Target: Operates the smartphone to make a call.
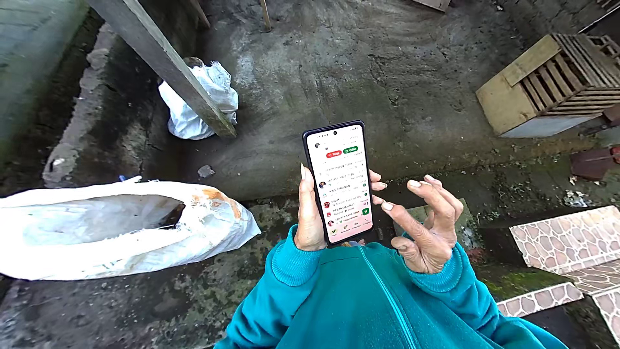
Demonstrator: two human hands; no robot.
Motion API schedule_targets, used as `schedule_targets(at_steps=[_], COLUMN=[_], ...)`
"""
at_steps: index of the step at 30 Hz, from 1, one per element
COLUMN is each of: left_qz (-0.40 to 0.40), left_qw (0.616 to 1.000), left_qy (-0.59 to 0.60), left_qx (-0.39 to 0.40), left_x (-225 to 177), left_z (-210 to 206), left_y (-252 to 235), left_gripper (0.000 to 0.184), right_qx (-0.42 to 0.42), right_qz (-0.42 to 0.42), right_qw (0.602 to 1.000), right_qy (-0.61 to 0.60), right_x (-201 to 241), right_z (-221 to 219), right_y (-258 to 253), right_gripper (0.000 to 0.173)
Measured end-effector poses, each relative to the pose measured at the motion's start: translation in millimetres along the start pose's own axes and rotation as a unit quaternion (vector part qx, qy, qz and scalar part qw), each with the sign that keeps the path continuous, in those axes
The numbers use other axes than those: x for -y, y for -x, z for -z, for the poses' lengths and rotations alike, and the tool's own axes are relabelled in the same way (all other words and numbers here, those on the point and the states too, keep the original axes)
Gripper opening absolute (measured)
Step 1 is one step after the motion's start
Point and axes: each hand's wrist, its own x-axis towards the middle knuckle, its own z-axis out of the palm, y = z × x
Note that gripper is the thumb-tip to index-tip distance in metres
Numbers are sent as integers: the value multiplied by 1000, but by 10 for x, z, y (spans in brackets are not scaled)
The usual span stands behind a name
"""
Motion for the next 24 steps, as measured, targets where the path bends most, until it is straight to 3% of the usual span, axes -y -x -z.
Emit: schedule_targets(at_steps=[12, 17, 24], left_qz=[11, -15, -24], left_qw=[999, 999, 999], left_qy=[42, -15, -26], left_qx=[21, -33, -33], left_x=[11, 44, 72], left_z=[-36, -99, -136], left_y=[60, 139, 167], left_gripper=[74, 59, 57], right_qx=[-11, 2, 4], right_qz=[-31, -40, -29], right_qw=[999, 998, 999], right_qy=[29, 44, 38], right_x=[10, -8, 3], right_z=[-47, -151, -146], right_y=[-108, -203, -270], right_gripper=[52, 56, 57])
